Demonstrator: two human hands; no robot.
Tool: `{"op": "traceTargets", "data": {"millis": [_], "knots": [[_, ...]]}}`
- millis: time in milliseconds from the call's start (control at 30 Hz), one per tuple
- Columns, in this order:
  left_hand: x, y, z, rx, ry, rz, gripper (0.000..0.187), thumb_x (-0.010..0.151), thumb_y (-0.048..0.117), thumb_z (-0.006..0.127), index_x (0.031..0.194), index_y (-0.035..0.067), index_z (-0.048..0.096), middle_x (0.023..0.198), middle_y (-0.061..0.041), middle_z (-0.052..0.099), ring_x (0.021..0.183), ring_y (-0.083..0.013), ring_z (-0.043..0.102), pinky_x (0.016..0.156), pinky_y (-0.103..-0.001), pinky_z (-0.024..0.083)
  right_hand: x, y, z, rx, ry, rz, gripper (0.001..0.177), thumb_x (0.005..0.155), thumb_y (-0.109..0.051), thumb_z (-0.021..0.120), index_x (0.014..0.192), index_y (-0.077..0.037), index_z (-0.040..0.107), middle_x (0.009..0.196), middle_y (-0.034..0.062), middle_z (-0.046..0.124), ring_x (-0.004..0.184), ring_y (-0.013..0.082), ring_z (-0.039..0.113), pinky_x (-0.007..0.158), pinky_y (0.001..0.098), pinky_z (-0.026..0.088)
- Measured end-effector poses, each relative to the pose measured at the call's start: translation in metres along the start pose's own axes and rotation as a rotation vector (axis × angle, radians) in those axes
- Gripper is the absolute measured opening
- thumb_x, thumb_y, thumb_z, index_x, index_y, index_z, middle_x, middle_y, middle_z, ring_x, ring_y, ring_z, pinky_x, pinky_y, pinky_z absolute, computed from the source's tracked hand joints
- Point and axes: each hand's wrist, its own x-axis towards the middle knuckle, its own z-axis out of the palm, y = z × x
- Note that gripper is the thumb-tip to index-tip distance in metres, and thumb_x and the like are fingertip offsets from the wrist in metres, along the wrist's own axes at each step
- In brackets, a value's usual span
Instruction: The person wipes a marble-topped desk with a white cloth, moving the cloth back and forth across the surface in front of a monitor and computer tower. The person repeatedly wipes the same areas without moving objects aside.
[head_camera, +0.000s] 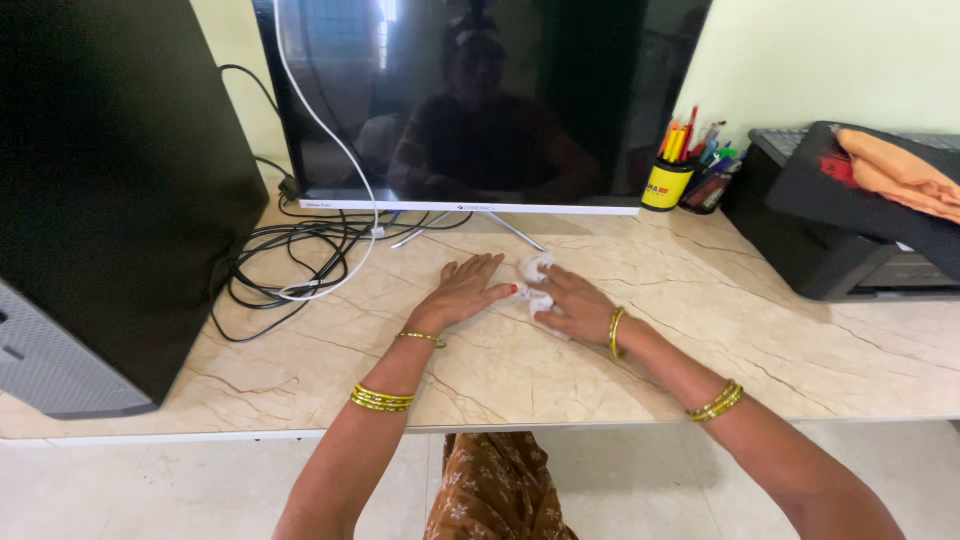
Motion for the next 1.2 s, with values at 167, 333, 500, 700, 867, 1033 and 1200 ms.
{"op": "traceTargets", "data": {"millis": [167, 333, 500, 700, 867, 1033, 1200], "knots": [[-0.005, 0.002, 0.006, 0.105, -0.032, 0.002, 0.085, 0.093, 0.066, 0.043, 0.159, 0.015, 0.028, 0.169, -0.015, 0.014, 0.158, -0.0261, 0.005, 0.124, -0.053, 0.0, -0.06, -0.041, -0.024, -0.008, -0.109, -0.031, 0.066, 0.093, -0.042, 0.057, 0.152, -0.015, 0.044, 0.164, 0.0159, 0.025, 0.153, 0.0303, 0.022, 0.124, 0.0429, 0.017], [-0.011, 0.007, -0.001, 0.094, -0.017, 0.012, 0.084, 0.093, 0.063, 0.047, 0.158, 0.012, 0.033, 0.17, -0.016, 0.016, 0.159, -0.0261, 0.007, 0.126, -0.051, 0.002, -0.105, 0.09, -0.029, 0.024, 0.029, 0.255, 0.053, 0.096, -0.042, 0.055, 0.144, -0.02, 0.057, 0.162, 0.0156, 0.032, 0.152, 0.029, 0.026, 0.123, 0.0396, 0.022], [-0.013, 0.021, 0.003, 0.163, -0.014, -0.027, 0.088, 0.092, 0.064, 0.05, 0.158, 0.011, 0.03, 0.169, -0.017, 0.013, 0.158, -0.028, 0.003, 0.125, -0.052, 0.0, -0.146, 0.252, -0.024, -0.283, 0.134, 0.577, 0.054, 0.099, -0.049, 0.052, 0.131, -0.007, 0.066, 0.149, 0.0205, 0.054, 0.144, 0.0352, 0.044, 0.118, 0.0403, 0.038], [-0.011, 0.024, 0.004, 0.195, -0.039, -0.053, 0.09, 0.091, 0.064, 0.051, 0.159, 0.01, 0.027, 0.169, -0.017, 0.01, 0.158, -0.0293, 0.001, 0.124, -0.054, -0.001, -0.086, 0.218, -0.015, -0.109, 0.066, 0.521, 0.064, 0.096, -0.05, 0.051, 0.144, -0.008, 0.057, 0.139, 0.0239, 0.061, 0.136, 0.0346, 0.051, 0.119, 0.0395, 0.039], [-0.011, 0.02, 0.001, 0.13, -0.025, -0.034, 0.088, 0.092, 0.062, 0.052, 0.158, 0.009, 0.03, 0.169, -0.017, 0.011, 0.158, -0.0283, 0.002, 0.125, -0.052, -0.001, -0.023, 0.207, -0.007, 0.0, 0.193, -0.034, 0.063, 0.097, -0.048, 0.053, 0.138, -0.001, 0.058, 0.146, 0.0372, 0.047, 0.134, 0.0437, 0.042, 0.109, 0.0451, 0.035], [-0.011, 0.017, -0.005, 0.067, -0.04, -0.019, 0.082, 0.093, 0.059, 0.051, 0.157, 0.01, 0.033, 0.169, -0.016, 0.014, 0.159, -0.0262, 0.003, 0.125, -0.051, 0.0, -0.016, 0.294, -0.022, -0.167, 0.039, 0.439, 0.056, 0.098, -0.051, 0.045, 0.125, -0.01, 0.071, 0.146, 0.0228, 0.058, 0.136, 0.0365, 0.054, 0.12, 0.0403, 0.039], [-0.006, 0.014, -0.005, 0.055, -0.046, -0.021, 0.082, 0.092, 0.06, 0.051, 0.156, 0.011, 0.034, 0.169, -0.015, 0.015, 0.158, -0.0257, 0.004, 0.124, -0.051, 0.0, -0.059, 0.344, -0.033, -0.176, 0.146, 0.69, 0.068, 0.093, -0.054, 0.051, 0.138, -0.004, 0.061, 0.151, 0.0236, 0.051, 0.14, 0.0403, 0.046, 0.116, 0.0441, 0.037]]}}
